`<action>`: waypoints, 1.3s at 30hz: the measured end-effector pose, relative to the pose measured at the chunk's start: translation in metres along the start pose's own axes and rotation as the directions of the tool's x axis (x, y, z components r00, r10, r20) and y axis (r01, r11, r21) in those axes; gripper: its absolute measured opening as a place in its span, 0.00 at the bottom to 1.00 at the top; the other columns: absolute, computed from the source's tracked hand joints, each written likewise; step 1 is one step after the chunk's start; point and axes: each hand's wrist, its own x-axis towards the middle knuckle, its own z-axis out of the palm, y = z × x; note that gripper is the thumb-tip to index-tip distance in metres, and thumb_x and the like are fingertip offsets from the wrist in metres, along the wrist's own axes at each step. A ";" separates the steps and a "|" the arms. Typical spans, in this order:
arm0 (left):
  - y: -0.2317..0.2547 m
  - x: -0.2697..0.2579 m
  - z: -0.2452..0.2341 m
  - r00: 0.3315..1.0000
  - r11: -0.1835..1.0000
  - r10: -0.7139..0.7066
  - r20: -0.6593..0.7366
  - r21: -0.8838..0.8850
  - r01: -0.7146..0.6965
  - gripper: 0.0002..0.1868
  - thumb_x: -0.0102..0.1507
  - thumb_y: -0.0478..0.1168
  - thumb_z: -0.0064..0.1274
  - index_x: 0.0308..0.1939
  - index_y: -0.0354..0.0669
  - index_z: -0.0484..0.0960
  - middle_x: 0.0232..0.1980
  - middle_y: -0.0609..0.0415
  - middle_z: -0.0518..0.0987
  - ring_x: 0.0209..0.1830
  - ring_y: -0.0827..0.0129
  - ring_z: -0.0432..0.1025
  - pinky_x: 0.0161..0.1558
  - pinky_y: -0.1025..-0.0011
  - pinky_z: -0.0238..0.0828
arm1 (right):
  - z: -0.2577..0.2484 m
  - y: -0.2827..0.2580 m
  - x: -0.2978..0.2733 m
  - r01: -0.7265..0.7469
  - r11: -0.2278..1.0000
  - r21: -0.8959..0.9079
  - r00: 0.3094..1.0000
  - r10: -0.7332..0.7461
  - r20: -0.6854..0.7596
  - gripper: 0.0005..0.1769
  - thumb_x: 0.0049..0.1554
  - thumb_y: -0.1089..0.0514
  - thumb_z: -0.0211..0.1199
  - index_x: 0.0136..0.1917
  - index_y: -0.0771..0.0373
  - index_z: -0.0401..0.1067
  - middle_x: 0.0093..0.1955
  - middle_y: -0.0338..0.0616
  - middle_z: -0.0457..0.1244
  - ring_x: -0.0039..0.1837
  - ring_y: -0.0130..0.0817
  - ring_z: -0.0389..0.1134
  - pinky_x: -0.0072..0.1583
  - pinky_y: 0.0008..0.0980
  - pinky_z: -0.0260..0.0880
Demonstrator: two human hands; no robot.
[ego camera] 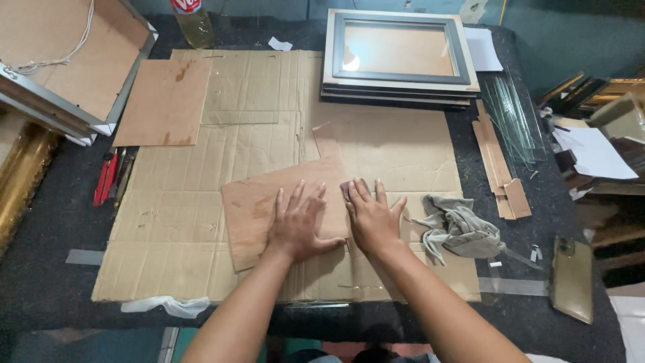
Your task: Sanding a wooden board using a piece of sandpaper on a workbench.
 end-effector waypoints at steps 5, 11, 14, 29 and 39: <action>0.000 0.000 -0.005 0.999 0.999 -0.013 0.039 -0.046 0.015 0.41 0.40 0.72 0.45 0.49 0.54 0.67 0.65 0.65 0.59 0.67 0.56 0.46 0.62 0.43 0.38 | -0.016 0.002 -0.031 -0.007 0.998 -0.059 0.997 0.012 0.078 0.24 0.57 0.46 0.33 0.66 0.44 0.50 0.70 0.23 0.44 0.72 0.46 0.40 0.58 0.75 0.39; 0.000 0.001 -0.009 0.998 0.998 -0.023 0.052 -0.063 0.026 0.41 0.39 0.72 0.46 0.48 0.54 0.67 0.64 0.65 0.60 0.67 0.56 0.48 0.62 0.42 0.38 | -0.004 0.001 0.001 0.015 0.998 -0.065 1.000 -0.016 -0.009 0.23 0.57 0.47 0.36 0.66 0.46 0.53 0.69 0.24 0.48 0.71 0.47 0.42 0.57 0.75 0.42; 0.001 -0.003 -0.007 0.998 0.998 -0.026 0.051 -0.053 0.028 0.40 0.40 0.72 0.46 0.48 0.54 0.66 0.65 0.65 0.60 0.67 0.56 0.47 0.62 0.43 0.39 | -0.003 -0.004 0.020 0.037 0.998 -0.058 0.998 -0.040 -0.057 0.23 0.57 0.47 0.37 0.65 0.48 0.54 0.68 0.27 0.49 0.71 0.49 0.43 0.56 0.75 0.43; -0.004 -0.002 0.000 0.999 0.999 0.006 -0.051 -0.053 -0.009 0.40 0.38 0.71 0.48 0.47 0.54 0.68 0.64 0.66 0.61 0.66 0.56 0.49 0.60 0.42 0.42 | -0.009 -0.006 0.017 0.045 0.997 -0.070 0.996 -0.050 -0.072 0.23 0.57 0.47 0.37 0.65 0.46 0.56 0.68 0.24 0.50 0.70 0.46 0.45 0.56 0.75 0.42; -0.003 0.002 -0.002 1.000 0.998 -0.005 -0.001 -0.063 0.005 0.41 0.40 0.72 0.47 0.49 0.54 0.67 0.64 0.66 0.59 0.67 0.57 0.46 0.61 0.43 0.39 | -0.015 -0.011 0.026 0.034 0.996 -0.087 0.997 -0.039 -0.062 0.22 0.58 0.47 0.35 0.65 0.44 0.55 0.67 0.23 0.50 0.70 0.44 0.44 0.56 0.74 0.43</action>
